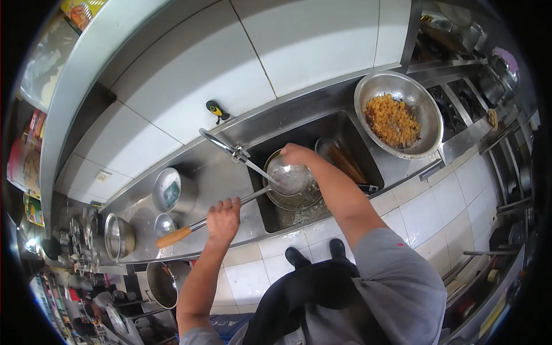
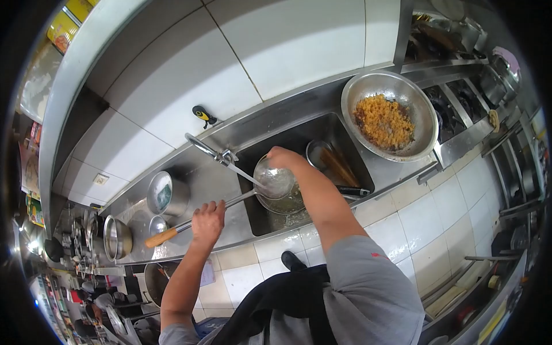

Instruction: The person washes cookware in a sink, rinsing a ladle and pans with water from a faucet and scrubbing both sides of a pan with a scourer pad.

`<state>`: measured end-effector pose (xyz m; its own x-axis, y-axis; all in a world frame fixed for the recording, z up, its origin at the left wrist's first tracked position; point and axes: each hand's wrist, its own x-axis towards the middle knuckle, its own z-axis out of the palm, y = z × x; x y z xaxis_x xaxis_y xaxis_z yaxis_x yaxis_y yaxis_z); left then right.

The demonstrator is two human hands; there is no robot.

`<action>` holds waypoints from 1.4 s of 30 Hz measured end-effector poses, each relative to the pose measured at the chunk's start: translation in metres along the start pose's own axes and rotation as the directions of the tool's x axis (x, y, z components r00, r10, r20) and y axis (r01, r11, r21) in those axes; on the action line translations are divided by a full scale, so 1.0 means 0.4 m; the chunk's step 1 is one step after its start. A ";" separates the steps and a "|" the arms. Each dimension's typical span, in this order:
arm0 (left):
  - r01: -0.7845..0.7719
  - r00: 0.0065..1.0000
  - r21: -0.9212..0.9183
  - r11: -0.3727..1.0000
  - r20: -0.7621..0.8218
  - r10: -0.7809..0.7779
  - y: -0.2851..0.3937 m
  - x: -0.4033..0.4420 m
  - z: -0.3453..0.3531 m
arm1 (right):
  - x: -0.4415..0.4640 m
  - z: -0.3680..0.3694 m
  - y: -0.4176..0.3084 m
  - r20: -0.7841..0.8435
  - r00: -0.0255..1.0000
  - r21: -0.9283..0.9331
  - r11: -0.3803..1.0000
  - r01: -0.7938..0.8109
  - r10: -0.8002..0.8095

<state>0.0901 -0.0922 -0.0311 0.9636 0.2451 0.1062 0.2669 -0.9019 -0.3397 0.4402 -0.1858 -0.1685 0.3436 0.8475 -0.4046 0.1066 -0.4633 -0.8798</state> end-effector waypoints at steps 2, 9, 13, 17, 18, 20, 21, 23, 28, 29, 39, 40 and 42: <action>0.044 0.999 -0.029 0.999 -0.012 -0.045 -0.009 -0.010 0.005 | -0.010 -0.014 -0.033 0.071 0.997 0.169 0.985 -0.012 0.000; 0.189 0.978 -0.213 0.959 0.131 -0.163 -0.005 -0.035 -0.020 | -0.086 0.181 0.027 0.222 0.937 0.952 -0.146 -0.268 -0.271; 0.307 0.940 -0.320 0.896 0.247 -0.234 0.013 -0.032 -0.021 | -0.041 0.304 0.001 -0.090 0.977 0.952 -0.304 0.027 -0.194; 0.471 0.863 -0.513 0.718 0.437 -0.254 0.032 -0.029 0.007 | -0.032 0.351 -0.052 -0.572 0.764 0.812 0.337 0.477 0.298; 0.470 0.863 -0.515 0.717 0.437 -0.253 0.033 -0.033 0.022 | -0.044 0.364 -0.064 -0.853 0.507 0.408 0.766 0.498 0.124; 0.609 0.773 -0.668 0.428 0.622 -0.129 0.025 -0.041 0.047 | -0.111 0.333 -0.103 -0.840 0.414 -0.254 0.928 0.272 -0.351; 0.605 0.775 -0.670 0.430 0.618 -0.128 0.032 -0.042 0.025 | -0.108 0.317 -0.106 -0.841 0.410 -0.256 0.927 0.273 -0.353; 0.841 0.537 -0.540 -0.023 0.840 -0.071 0.055 -0.049 -0.040 | -0.089 0.286 -0.102 -0.530 0.513 -0.517 0.736 0.436 -0.676; 0.808 0.565 -0.538 -0.239 0.824 0.054 0.064 -0.149 0.012 | -0.014 0.183 -0.104 -0.132 0.961 -0.016 0.970 0.243 -0.243; 0.790 0.576 -0.531 -0.306 0.814 0.073 0.073 -0.165 0.016 | -0.001 0.194 -0.080 -0.125 0.961 -0.020 0.969 0.246 -0.246; 0.743 0.544 -0.394 -0.541 0.826 0.145 0.174 -0.181 0.075 | -0.033 0.258 -0.136 -0.227 0.920 -0.448 0.873 0.193 -0.320; 0.760 0.540 -0.406 -0.507 0.829 0.145 0.181 -0.181 0.069 | 0.037 0.244 -0.126 -0.153 0.901 -0.561 0.787 0.259 -0.405; 0.781 0.535 -0.418 -0.465 0.831 0.152 0.183 -0.179 0.046 | 0.271 0.255 -0.035 -0.133 0.918 -0.500 0.825 0.262 -0.373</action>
<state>0.0409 -0.1694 -0.0806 0.5665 0.2899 -0.7714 0.6231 0.4620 0.6311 0.3806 -0.0611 -0.2253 0.4001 0.9164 -0.0103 0.6450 -0.2896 -0.7071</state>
